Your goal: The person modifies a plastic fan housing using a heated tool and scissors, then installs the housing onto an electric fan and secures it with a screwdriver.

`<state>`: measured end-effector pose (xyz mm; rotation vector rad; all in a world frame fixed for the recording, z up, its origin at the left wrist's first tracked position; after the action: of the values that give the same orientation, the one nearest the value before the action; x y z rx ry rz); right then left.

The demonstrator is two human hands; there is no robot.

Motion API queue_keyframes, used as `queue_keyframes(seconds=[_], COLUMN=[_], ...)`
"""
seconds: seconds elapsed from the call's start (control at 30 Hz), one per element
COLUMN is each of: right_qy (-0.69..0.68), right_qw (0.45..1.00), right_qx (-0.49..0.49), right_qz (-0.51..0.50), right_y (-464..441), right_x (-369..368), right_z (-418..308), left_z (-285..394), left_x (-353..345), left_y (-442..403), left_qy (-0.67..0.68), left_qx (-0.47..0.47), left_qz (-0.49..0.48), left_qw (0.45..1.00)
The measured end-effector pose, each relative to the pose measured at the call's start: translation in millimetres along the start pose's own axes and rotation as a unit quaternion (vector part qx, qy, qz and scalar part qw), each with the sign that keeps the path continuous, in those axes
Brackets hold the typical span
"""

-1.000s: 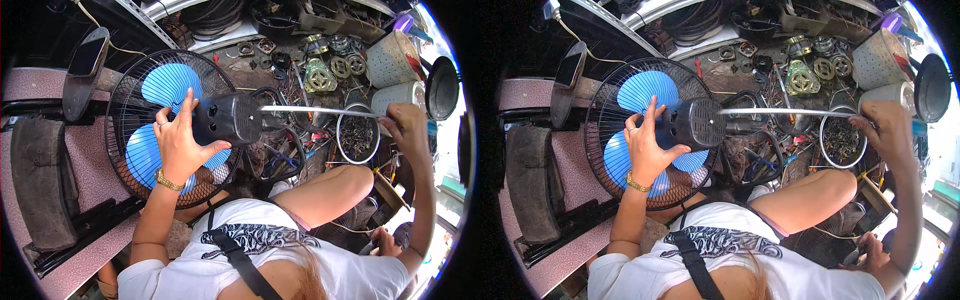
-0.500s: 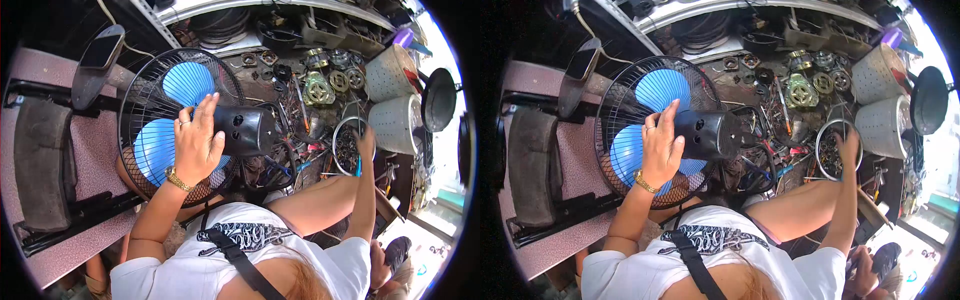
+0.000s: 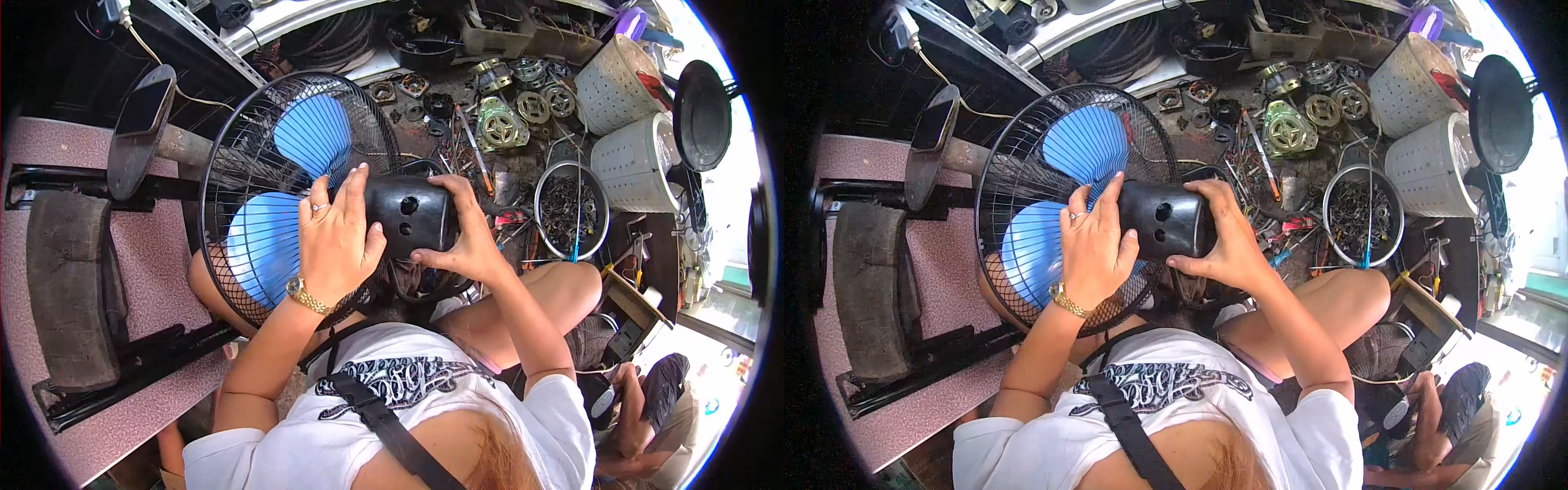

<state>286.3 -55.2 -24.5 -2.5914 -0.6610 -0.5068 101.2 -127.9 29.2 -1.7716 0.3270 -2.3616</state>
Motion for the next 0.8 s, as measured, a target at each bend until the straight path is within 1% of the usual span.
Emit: queue_keyframes(seconds=[0.07, 0.1, 0.17, 0.23, 0.47, 0.57, 0.6, 0.63, 0.67, 0.7, 0.73, 0.77, 0.8], right_qy=[-0.031, -0.031, -0.018, -0.023, -0.020, -0.023, -0.025, -0.058, -0.090, -0.160, -0.160, -0.284, -0.402], right_qw=[0.999, 0.999, 0.999, 0.999, 0.998, 0.998, 0.998, 0.996, 0.994, 0.985, 0.984, 0.954, 0.907], right_qx=[-0.032, -0.031, 0.000, -0.004, -0.040, -0.032, -0.030, -0.039, -0.048, -0.065, -0.066, -0.090, -0.110], right_qz=[-0.015, -0.015, 0.035, 0.037, 0.041, 0.058, 0.057, 0.052, 0.048, 0.028, 0.030, 0.048, 0.066], right_y=[-1, -1, 0, 0, 4, 6, 8, 10, 13, 18, 21, 22, 23], right_x=[-3, -4, -7, -10, -13, -13, -13, -13, -13, -14, -13, -12, -11], right_z=[0, 1, 2, 5, 11, 11, 12, 17, 23, 32, 37, 41, 47], left_z=[0, 1, 1, 3, 4, 2, 1, 0, -4, -5, -4, -2, 0], left_x=[5, 6, 7, 8, 6, 9, 13, 17, 22, 34, 46, 57, 69], left_y=[-2, -3, -3, -2, -2, -2, -3, -4, -4, -3, -2, -1, -1], left_qy=[-0.006, 0.001, 0.006, 0.026, 0.034, 0.054, 0.076, 0.097, 0.096, 0.050, 0.006, -0.068, -0.141], left_qx=[0.001, -0.004, -0.007, -0.021, -0.023, -0.014, -0.027, -0.041, -0.041, -0.091, -0.140, -0.111, -0.082], left_qz=[-0.006, -0.007, -0.009, 0.003, 0.006, 0.027, 0.051, 0.075, 0.074, 0.123, 0.170, 0.190, 0.210], left_qw=[1.000, 1.000, 1.000, 0.999, 0.999, 0.998, 0.995, 0.992, 0.992, 0.987, 0.975, 0.973, 0.964])
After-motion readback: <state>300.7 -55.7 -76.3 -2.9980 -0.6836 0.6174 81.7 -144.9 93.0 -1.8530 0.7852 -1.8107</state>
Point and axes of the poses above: each hand's wrist, its own y-axis away from the middle knuckle, its own x-axis out of the back of the hand, z = x × y, the point moved 3 cm from there along -y, towards the middle knuckle, and after that the axes turned 4 degrees about z, right-handed, at the moved point
